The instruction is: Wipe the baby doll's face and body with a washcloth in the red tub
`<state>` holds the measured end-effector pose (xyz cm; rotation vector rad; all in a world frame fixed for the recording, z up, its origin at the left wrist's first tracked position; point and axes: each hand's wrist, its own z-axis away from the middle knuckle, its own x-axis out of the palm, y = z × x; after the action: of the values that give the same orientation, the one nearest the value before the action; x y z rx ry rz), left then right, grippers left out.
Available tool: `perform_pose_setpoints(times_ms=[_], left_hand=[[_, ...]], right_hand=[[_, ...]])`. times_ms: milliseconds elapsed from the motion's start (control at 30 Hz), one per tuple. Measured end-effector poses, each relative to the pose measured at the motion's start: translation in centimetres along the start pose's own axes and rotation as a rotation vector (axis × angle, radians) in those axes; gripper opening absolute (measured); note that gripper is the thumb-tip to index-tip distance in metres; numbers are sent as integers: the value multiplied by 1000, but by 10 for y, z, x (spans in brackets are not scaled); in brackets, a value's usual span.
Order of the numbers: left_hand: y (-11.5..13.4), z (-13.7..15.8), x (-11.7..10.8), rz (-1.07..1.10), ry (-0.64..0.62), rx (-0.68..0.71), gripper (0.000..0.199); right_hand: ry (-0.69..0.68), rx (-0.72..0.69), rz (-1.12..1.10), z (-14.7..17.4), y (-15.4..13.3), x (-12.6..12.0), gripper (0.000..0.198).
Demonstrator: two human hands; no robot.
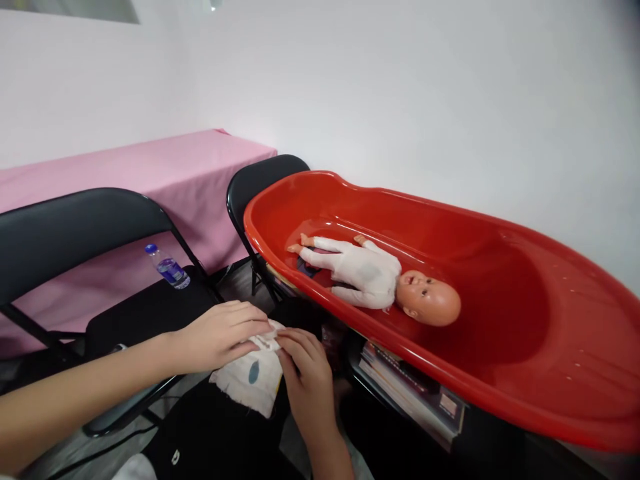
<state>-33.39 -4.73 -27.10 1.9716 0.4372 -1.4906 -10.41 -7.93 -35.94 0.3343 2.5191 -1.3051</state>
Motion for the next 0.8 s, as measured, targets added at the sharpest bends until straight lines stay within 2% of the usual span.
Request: perform_pose_setpoints(times_ms=[167,333,500,667,800], left_hand=[[-8,38,22,-108,114,-15,35],[7,57,19,-139,221,25,29],[24,70,24,-116,221,62,39],[22,90,41,-24,139,32,53],[19,99,46,-27,93,53,55]], right_hand=[[-23,6,1,23,1,1,25],[-22,-6,52,37,-3,-5,29],[-39,-40,122,51,-10,-10,30],[-55,-59,210,62,-12,-10,33],[-75,-65,210,65,-12,-8,35]])
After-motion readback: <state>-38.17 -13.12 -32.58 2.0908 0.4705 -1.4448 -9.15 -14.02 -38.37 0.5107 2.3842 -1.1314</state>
